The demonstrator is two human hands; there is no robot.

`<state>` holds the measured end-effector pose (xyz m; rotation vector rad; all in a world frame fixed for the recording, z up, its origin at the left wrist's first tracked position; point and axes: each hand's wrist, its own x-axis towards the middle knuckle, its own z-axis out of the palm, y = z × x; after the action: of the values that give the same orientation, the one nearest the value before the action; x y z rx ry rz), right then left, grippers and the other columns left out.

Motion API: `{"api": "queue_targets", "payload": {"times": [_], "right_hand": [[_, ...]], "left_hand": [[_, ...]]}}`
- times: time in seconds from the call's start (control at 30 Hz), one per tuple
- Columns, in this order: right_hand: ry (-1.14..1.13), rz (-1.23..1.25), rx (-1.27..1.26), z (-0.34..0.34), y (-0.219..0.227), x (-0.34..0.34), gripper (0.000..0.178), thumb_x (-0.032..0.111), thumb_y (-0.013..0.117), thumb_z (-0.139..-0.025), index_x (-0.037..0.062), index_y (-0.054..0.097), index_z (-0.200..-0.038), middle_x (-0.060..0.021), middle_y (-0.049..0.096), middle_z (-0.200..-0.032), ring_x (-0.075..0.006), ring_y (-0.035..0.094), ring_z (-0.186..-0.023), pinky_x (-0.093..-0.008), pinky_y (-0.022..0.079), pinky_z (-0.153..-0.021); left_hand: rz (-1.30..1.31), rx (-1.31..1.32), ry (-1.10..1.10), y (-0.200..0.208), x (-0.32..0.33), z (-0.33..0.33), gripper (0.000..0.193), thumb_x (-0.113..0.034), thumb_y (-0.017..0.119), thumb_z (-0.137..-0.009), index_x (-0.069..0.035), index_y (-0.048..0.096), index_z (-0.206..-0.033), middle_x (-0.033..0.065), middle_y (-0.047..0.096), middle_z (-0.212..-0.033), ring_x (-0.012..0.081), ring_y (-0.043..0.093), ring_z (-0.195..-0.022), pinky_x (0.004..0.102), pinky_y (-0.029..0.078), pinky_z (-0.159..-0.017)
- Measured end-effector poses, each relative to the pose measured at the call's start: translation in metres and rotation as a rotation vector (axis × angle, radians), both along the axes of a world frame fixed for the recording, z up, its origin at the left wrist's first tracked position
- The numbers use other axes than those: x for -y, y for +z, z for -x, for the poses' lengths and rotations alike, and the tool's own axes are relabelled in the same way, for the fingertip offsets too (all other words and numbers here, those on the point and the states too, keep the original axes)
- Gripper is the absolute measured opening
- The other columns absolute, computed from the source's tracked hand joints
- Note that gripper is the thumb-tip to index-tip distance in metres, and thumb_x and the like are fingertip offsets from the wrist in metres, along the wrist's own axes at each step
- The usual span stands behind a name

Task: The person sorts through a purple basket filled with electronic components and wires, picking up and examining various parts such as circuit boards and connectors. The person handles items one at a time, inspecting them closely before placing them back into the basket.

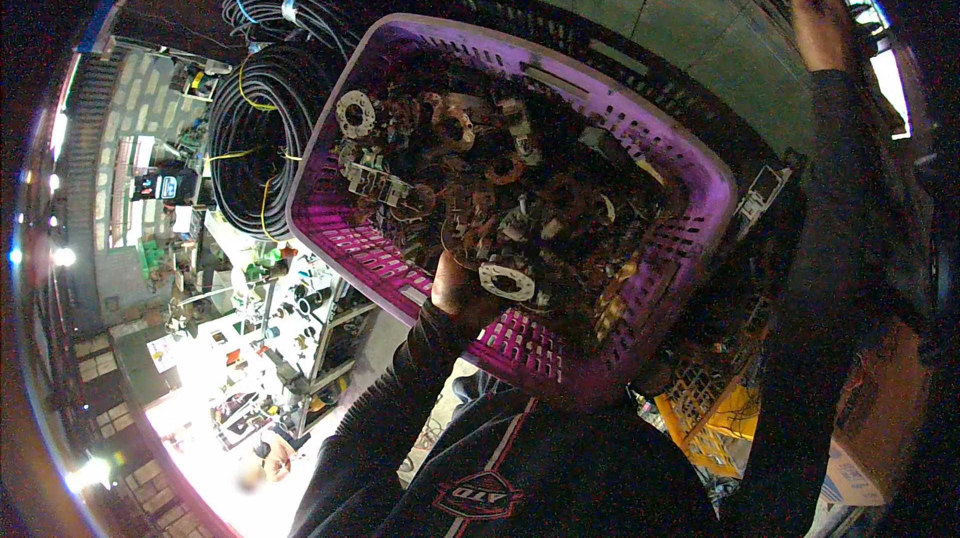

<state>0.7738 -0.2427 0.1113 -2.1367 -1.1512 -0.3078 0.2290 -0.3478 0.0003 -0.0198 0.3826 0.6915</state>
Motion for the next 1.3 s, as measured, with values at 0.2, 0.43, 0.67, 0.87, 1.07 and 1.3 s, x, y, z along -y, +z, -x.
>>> {"api": "queue_targets", "payload": {"times": [0.2,0.43,0.67,0.87,1.07,1.3], "right_hand": [[0.0,-0.029,0.022,-0.009,-0.001,-0.004,0.081,0.057,0.061,-0.095,-0.0035,0.049,-0.147,-0.028,0.05,-0.15,-0.0425,0.046,-0.141,-0.0459,0.034,-0.119],[0.012,-0.048,0.041,-0.002,0.0,0.001,0.079,0.057,0.062,-0.094,-0.0029,0.052,-0.146,-0.0279,0.052,-0.148,-0.0426,0.048,-0.14,-0.0459,0.036,-0.118],[0.029,-0.061,0.055,-0.008,0.0,-0.002,0.078,0.057,0.063,-0.094,-0.0023,0.054,-0.144,-0.0278,0.055,-0.147,-0.0427,0.05,-0.138,-0.0459,0.037,-0.117],[0.049,-0.09,0.063,-0.021,-0.003,-0.006,0.077,0.057,0.063,-0.093,-0.0018,0.056,-0.143,-0.0277,0.057,-0.145,-0.0428,0.052,-0.136,-0.0459,0.038,-0.116],[0.078,-0.063,0.004,-0.005,0.005,-0.005,0.077,0.057,0.064,-0.093,-0.0013,0.057,-0.144,-0.0279,0.057,-0.145,-0.0425,0.053,-0.136,-0.0462,0.039,-0.116],[0.082,-0.021,-0.068,0.016,0.02,0.001,0.081,0.058,0.063,-0.094,-0.0024,0.051,-0.147,-0.0281,0.052,-0.149,-0.0422,0.048,-0.14,-0.0462,0.036,-0.118]], "left_hand": [[0.042,-0.199,-0.014,-0.015,-0.001,0.002,0.059,-0.058,0.043,-0.104,-0.017,0.056,-0.145,0.0138,0.06,-0.145,0.0345,0.061,-0.126,0.0559,0.052,-0.102],[-0.276,-0.042,0.083,-0.011,0.003,0.002,0.059,-0.06,0.044,-0.103,-0.016,0.06,-0.139,0.0154,0.056,-0.148,0.0376,0.052,-0.136,0.0587,0.05,-0.101],[0.039,0.115,0.044,-0.002,-0.001,-0.005,0.067,-0.063,0.04,-0.103,-0.014,0.053,-0.146,0.0147,0.058,-0.143,0.0387,0.057,-0.127,0.0598,0.046,-0.106],[-0.027,-0.095,0.104,0.001,0.001,-0.002,0.065,-0.057,0.037,-0.105,-0.009,0.053,-0.147,0.013,0.069,-0.128,0.0328,0.065,-0.117,0.0551,0.052,-0.102],[-0.049,-0.071,0.063,-0.007,-0.004,-0.004,0.063,-0.054,0.036,-0.107,-0.009,0.053,-0.147,0.0112,0.068,-0.129,0.0307,0.066,-0.116,0.055,0.054,-0.102],[-0.168,0.082,0.119,0.006,0.003,-0.001,0.052,-0.04,0.041,-0.108,-0.008,0.053,-0.147,0.0113,0.066,-0.134,0.0279,0.066,-0.117,0.0464,0.056,-0.099]]}}
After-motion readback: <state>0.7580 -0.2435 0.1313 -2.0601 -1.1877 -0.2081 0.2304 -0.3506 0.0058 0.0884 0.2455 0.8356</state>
